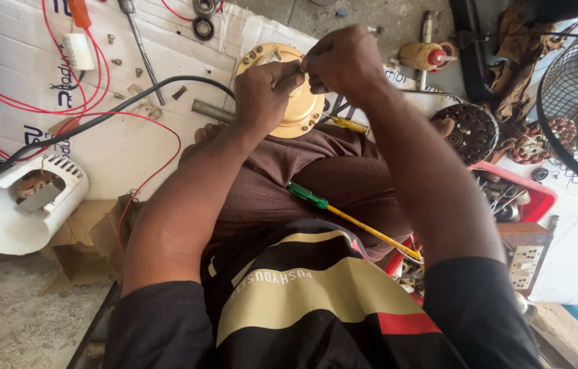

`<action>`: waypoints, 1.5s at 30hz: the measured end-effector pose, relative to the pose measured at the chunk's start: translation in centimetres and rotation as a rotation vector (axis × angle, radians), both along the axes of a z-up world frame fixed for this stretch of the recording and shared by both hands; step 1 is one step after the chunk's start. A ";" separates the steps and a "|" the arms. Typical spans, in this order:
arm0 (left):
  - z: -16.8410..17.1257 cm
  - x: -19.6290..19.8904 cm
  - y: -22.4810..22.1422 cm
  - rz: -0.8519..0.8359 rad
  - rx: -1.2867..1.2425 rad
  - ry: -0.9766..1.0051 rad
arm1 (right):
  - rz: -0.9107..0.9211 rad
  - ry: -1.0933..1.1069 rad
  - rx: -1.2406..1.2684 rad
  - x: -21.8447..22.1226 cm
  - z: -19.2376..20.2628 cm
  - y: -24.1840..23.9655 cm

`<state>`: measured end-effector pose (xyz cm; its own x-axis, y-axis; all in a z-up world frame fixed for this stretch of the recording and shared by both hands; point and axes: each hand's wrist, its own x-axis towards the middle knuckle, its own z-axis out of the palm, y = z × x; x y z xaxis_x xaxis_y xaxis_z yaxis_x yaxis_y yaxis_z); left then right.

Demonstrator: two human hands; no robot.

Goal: The person disassembles a small electric motor, likely from a fan, by removing the outer casing and using a hammer to separate components. They then use pliers and a screwdriver to adjust the internal copper windings and shaft.

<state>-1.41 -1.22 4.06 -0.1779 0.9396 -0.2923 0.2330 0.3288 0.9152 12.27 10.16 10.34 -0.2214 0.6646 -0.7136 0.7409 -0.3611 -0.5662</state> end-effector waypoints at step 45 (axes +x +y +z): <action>0.5 -0.4 0.2 0.040 0.036 0.005 | -0.355 0.310 -0.603 1.6 -3.0 1.8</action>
<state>-1.79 -1.00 4.57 -0.2168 0.9415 -0.2579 0.2248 0.3052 0.9254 13.91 11.96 7.32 -0.3163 0.2488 -0.9154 0.3617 -0.8605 -0.3589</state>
